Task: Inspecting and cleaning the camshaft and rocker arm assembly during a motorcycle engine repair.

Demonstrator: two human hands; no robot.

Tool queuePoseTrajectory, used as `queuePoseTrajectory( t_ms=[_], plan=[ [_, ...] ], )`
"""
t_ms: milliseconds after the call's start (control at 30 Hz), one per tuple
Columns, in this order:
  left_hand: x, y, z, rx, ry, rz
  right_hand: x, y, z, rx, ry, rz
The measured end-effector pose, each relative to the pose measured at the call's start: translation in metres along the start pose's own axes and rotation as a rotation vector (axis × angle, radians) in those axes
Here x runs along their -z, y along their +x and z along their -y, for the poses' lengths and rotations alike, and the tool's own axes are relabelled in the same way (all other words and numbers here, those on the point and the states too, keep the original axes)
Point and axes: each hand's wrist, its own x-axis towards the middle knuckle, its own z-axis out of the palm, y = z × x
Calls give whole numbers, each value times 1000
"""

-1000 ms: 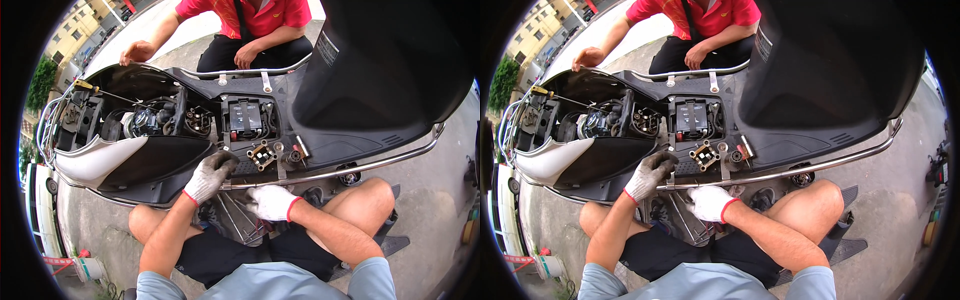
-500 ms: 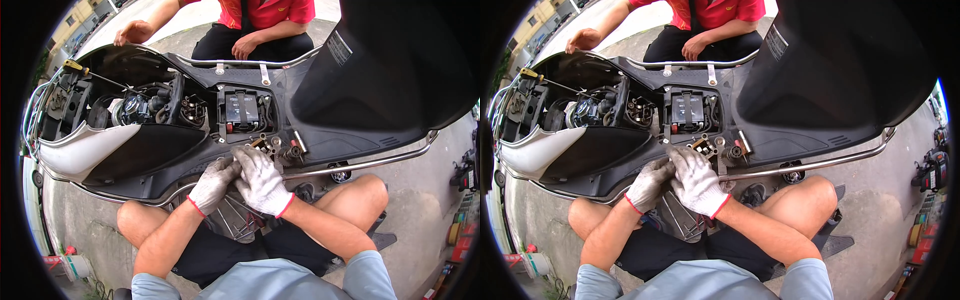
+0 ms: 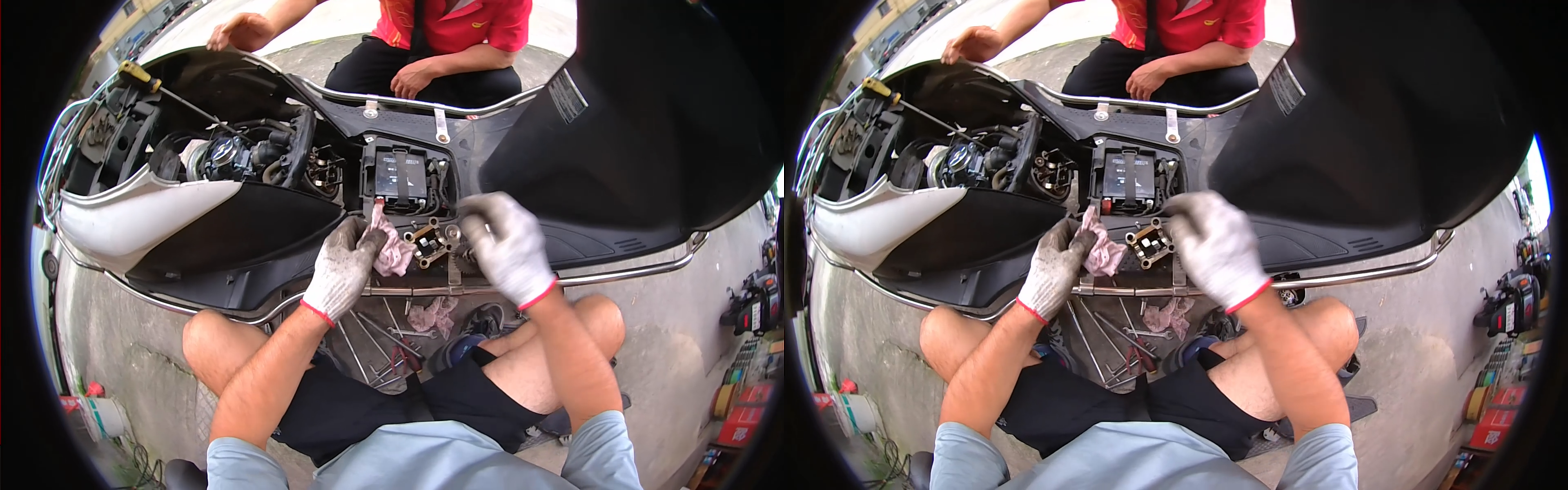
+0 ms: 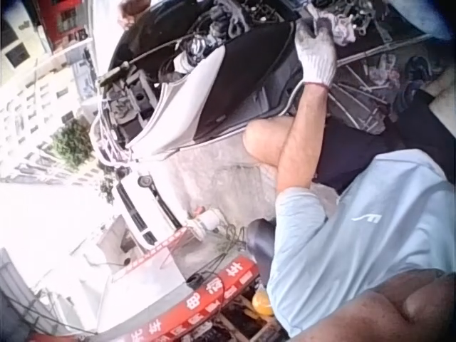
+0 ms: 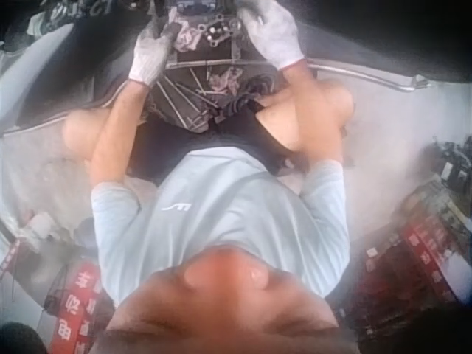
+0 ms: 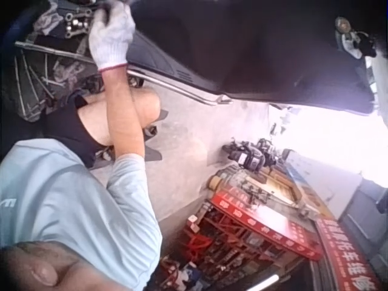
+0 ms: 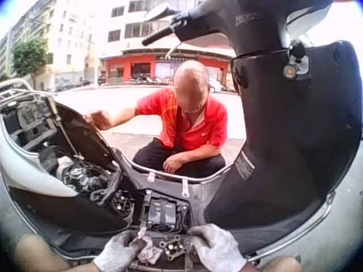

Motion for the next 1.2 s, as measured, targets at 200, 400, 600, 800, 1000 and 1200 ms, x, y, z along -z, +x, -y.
queuePoseTrajectory(
  t_ms=[200,400,600,800,1000,1200],
  plan=[
    [3,4,-4,-76,63,-61,25,12,-37,-269,-548,523],
    [3,3,-6,-13,55,-66,-3,-4,-40,-413,-538,753],
    [-1,4,7,-158,107,-91,-17,-10,-51,-434,-507,650],
    [-1,7,9,-211,44,-23,-21,-20,-99,-511,-252,364],
    [-3,9,17,-238,26,31,-22,-20,-126,-707,82,272],
    [-4,2,13,-194,141,104,-14,-11,-110,-835,410,190]
  ],
)
